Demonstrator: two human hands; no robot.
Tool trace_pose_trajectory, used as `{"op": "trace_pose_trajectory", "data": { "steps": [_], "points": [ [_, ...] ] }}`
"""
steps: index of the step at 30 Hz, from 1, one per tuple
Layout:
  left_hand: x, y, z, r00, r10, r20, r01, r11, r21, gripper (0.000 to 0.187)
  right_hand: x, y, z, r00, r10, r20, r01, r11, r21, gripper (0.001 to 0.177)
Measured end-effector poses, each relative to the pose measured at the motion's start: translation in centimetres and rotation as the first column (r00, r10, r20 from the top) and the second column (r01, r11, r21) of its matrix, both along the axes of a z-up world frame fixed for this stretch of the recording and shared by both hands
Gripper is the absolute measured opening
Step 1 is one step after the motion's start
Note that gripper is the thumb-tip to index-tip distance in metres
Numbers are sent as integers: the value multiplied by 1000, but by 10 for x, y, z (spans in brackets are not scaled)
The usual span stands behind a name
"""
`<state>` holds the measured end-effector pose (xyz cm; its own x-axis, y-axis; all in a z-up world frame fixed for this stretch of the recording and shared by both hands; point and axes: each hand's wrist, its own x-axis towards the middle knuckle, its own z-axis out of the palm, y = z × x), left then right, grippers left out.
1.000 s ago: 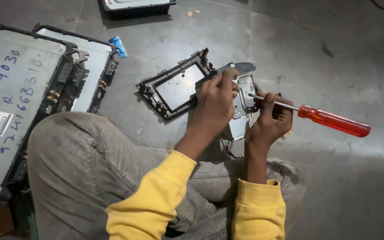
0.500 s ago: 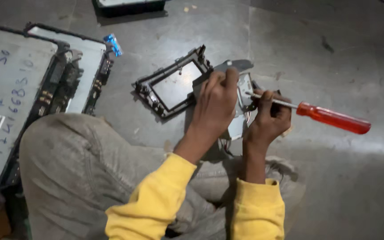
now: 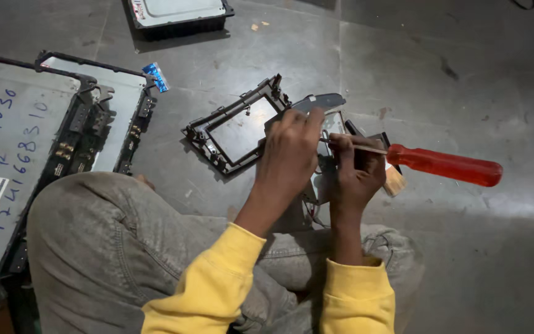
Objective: The person sits on the floor and repairs a disassembled car stereo unit. They use a brush to clean the metal casing, then use a screwdriver to remove and reattach screws on the metal frame and internal components.
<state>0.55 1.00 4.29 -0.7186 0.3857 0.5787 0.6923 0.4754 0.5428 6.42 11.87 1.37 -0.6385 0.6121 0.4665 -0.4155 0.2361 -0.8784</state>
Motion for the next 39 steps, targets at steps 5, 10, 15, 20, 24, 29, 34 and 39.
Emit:
{"op": "trace_pose_trajectory", "data": {
  "steps": [5, 10, 15, 20, 24, 29, 34, 39],
  "points": [
    [0, 0, -2, 1000, 15, 10, -15, 1000, 0, 36, -1, -2, -3, 1000, 6, 29, -6, 1000, -6, 8],
    [-1, 1, -4, 1000, -7, -3, 7, 1000, 24, 42, -3, 0, -6, 999, 8, 52, -9, 1000, 16, 6],
    [-10, -9, -3, 987, -130, 91, 126, 991, 51, 45, -4, -3, -8, 998, -47, 48, 45, 997, 59, 8],
    [-17, -16, -1, 974, -203, 99, 192, 975, 111, 47, -7, 0, 1, 979, -146, 141, 118, 974, 191, 7],
    [-16, -18, -4, 965, -215, 148, 201, 974, 101, 48, -9, 5, 13, 993, -62, 105, 21, 936, 352, 6],
    [-17, -18, -6, 964, -234, 131, 217, 968, 127, 49, -11, 6, 24, 988, -124, 92, 53, 832, 552, 10],
    [-14, -17, -9, 963, -230, 143, 207, 966, 157, 46, -7, 3, 20, 990, -104, 99, 42, 869, 493, 9],
    [-15, -14, -9, 969, -222, 105, 206, 968, 145, 48, -8, 5, 11, 991, -103, 88, 53, 892, 449, 8]
  ]
}}
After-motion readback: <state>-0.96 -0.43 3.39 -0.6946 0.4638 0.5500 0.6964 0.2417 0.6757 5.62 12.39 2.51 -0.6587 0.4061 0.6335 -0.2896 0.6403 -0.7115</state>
